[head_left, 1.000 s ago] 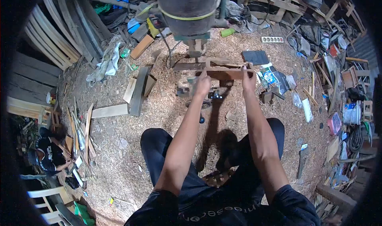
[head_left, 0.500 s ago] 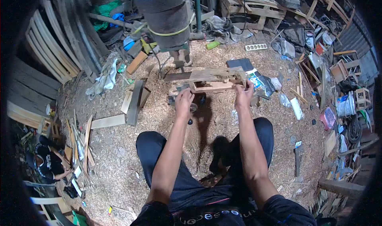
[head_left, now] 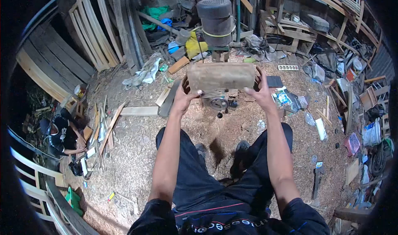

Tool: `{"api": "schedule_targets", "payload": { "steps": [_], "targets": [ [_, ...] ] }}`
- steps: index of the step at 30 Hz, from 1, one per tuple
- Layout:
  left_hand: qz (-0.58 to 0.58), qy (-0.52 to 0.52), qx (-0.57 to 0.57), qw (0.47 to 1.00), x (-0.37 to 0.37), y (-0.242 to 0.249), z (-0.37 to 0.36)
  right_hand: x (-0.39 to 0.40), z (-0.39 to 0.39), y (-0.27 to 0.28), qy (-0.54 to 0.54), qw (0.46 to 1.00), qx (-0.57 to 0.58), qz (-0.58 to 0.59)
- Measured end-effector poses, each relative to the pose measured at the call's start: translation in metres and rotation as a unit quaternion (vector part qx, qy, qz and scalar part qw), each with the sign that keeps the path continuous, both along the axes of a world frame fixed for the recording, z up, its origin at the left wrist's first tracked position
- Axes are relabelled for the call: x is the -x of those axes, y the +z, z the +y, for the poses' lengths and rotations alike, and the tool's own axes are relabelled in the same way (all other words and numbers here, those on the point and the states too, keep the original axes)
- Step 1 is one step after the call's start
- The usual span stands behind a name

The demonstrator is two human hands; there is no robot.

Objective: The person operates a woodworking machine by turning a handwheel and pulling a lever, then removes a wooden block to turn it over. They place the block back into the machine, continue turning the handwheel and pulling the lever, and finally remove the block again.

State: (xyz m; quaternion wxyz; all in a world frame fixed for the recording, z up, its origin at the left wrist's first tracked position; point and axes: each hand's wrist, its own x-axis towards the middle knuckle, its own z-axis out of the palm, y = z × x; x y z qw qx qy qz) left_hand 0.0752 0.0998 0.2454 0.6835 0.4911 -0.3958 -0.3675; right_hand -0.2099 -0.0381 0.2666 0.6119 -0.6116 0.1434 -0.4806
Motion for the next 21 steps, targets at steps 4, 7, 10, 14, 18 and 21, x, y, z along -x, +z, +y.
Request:
{"api": "schedule_targets", "payload": {
  "steps": [4, 7, 10, 14, 18, 21],
  "targets": [
    [-0.250, 0.009, -0.001, 0.968, -0.003, 0.021, 0.030, 0.000, -0.003, -0.016, -0.045, 0.977, 0.112, 0.176],
    [-0.341, 0.078, 0.040, 0.936, 0.005, 0.038, 0.047, -0.002, 0.017, 0.002, -0.058, 0.973, 0.143, 0.172],
    [-0.408, 0.125, 0.055, 0.903, -0.003, 0.039, 0.046, -0.005, 0.030, 0.024, -0.130, 0.945, 0.241, 0.178],
    [-0.443, 0.171, 0.080, 0.876, -0.002, 0.045, 0.057, -0.009, 0.041, 0.036, -0.204, 0.899, 0.349, 0.168],
    [-0.405, 0.173, 0.130, 0.889, -0.003, 0.055, 0.054, -0.020, 0.040, 0.036, -0.254, 0.869, 0.398, 0.149],
    [-0.252, 0.067, -0.006, 0.965, -0.037, 0.009, 0.036, -0.020, 0.034, 0.030, -0.165, 0.907, 0.269, 0.279]
  ]
}}
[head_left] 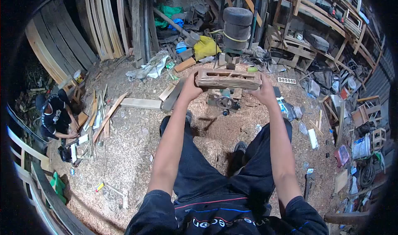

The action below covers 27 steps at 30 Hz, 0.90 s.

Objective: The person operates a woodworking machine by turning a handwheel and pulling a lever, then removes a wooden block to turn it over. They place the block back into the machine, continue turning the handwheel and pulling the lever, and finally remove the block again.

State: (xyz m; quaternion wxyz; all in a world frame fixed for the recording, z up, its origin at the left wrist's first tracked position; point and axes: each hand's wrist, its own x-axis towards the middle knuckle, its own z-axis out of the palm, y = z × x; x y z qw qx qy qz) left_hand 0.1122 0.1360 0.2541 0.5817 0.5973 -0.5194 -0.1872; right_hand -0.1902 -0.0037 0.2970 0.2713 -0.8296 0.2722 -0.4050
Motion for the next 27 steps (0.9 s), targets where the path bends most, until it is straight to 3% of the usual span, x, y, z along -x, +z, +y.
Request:
{"api": "schedule_targets", "payload": {
  "steps": [3, 5, 10, 13, 17, 21, 22, 25, 27],
  "targets": [
    [0.043, -0.038, 0.008, 0.998, -0.010, -0.034, -0.009, 0.001, -0.009, 0.001, 0.006, 0.998, -0.050, 0.030],
    [0.121, -0.058, -0.016, 0.991, 0.009, -0.017, -0.002, 0.003, -0.012, 0.000, 0.000, 0.997, -0.076, 0.033],
    [0.098, -0.012, -0.028, 0.995, 0.024, -0.020, -0.016, -0.011, -0.033, -0.012, 0.059, 0.970, -0.205, -0.115],
    [0.144, -0.048, -0.021, 0.988, 0.020, -0.021, -0.030, -0.015, -0.056, -0.038, 0.045, 0.953, -0.274, -0.124],
    [0.191, -0.023, -0.035, 0.981, 0.018, -0.027, -0.047, -0.023, -0.075, -0.073, 0.029, 0.959, -0.226, -0.166],
    [0.219, -0.022, -0.041, 0.975, 0.013, -0.019, -0.054, -0.032, -0.073, -0.056, 0.076, 0.952, -0.248, -0.162],
    [0.178, -0.007, -0.022, 0.984, 0.007, -0.030, -0.062, -0.034, -0.079, -0.051, 0.081, 0.951, -0.251, -0.162],
    [0.242, -0.026, 0.003, 0.970, 0.011, -0.028, -0.064, -0.036, -0.082, -0.043, 0.084, 0.948, -0.268, -0.152],
    [0.204, 0.018, -0.010, 0.979, 0.016, -0.023, -0.059, -0.038, -0.077, -0.042, 0.087, 0.939, -0.288, -0.166]
  ]
}}
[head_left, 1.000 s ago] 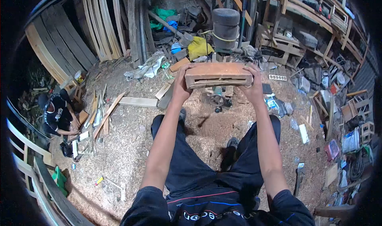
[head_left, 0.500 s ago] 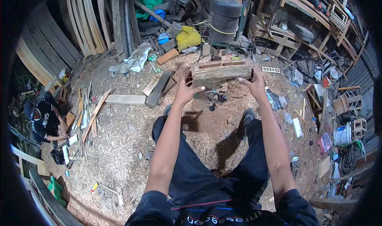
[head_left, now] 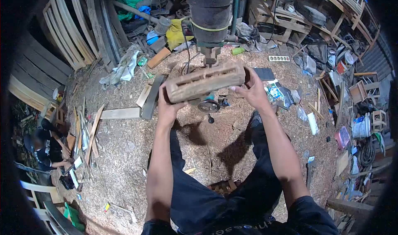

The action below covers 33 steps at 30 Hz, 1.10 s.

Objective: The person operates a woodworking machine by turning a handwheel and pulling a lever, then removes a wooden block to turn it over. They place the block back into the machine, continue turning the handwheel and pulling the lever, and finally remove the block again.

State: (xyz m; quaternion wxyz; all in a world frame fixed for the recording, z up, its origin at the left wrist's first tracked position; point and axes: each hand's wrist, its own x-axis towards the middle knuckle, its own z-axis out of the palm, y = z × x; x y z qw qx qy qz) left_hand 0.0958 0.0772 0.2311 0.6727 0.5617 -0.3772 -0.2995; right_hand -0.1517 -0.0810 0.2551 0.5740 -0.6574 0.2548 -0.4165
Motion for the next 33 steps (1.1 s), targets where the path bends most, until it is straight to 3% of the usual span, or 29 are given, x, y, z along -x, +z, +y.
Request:
{"api": "schedule_targets", "payload": {
  "steps": [7, 10, 11, 14, 15, 31, 33],
  "targets": [
    [-0.082, 0.028, 0.051, 0.995, 0.002, -0.001, 0.002, 0.006, 0.010, -0.016, -0.029, 0.993, 0.095, 0.059],
    [-0.026, -0.015, 0.034, 0.999, 0.004, 0.007, 0.006, 0.014, 0.019, -0.011, -0.053, 0.990, 0.111, 0.071],
    [-0.017, -0.022, -0.027, 0.999, 0.001, 0.012, 0.011, 0.018, 0.021, -0.010, -0.064, 0.989, 0.109, 0.077],
    [-0.032, -0.045, -0.048, 0.997, 0.001, 0.004, 0.010, 0.028, 0.017, -0.007, -0.104, 0.973, 0.143, 0.151],
    [-0.062, -0.043, -0.040, 0.996, 0.005, 0.002, 0.009, 0.028, 0.019, -0.003, -0.105, 0.978, 0.144, 0.107],
    [-0.044, -0.024, -0.178, 0.983, 0.019, 0.001, -0.001, 0.040, 0.005, -0.026, -0.154, 0.956, 0.064, 0.240],
    [-0.037, -0.009, -0.122, 0.992, 0.020, 0.000, -0.001, 0.037, 0.006, -0.025, -0.133, 0.971, 0.085, 0.180]
  ]
}}
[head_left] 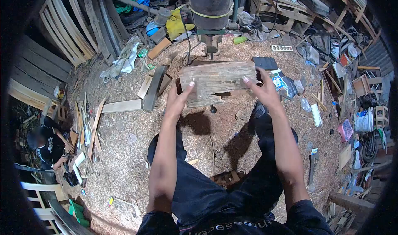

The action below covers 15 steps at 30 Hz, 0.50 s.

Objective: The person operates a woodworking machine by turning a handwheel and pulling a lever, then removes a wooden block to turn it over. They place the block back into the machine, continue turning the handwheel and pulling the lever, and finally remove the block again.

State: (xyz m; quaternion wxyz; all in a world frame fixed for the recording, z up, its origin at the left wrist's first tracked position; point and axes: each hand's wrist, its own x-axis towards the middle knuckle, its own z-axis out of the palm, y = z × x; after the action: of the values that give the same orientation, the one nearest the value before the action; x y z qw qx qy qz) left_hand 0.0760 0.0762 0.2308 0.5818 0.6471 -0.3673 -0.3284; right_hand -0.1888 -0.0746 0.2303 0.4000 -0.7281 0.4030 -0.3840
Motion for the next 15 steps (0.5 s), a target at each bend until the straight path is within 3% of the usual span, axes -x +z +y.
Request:
{"api": "schedule_targets", "payload": {
  "steps": [1, 4, 7, 15],
  "targets": [
    [0.002, 0.007, 0.029, 1.000, 0.000, 0.000, 0.000, -0.002, 0.002, 0.003, 0.016, 0.999, 0.012, -0.029],
    [0.048, -0.029, 0.052, 0.997, -0.007, 0.005, 0.006, 0.000, 0.009, 0.020, 0.099, 0.981, -0.145, -0.077],
    [0.071, -0.070, 0.099, 0.990, -0.013, 0.003, 0.009, 0.001, 0.009, 0.012, 0.094, 0.995, -0.022, -0.033],
    [0.018, -0.121, 0.137, 0.983, -0.017, 0.003, 0.010, -0.001, 0.019, 0.025, 0.057, 0.996, 0.047, 0.046]
  ]
}}
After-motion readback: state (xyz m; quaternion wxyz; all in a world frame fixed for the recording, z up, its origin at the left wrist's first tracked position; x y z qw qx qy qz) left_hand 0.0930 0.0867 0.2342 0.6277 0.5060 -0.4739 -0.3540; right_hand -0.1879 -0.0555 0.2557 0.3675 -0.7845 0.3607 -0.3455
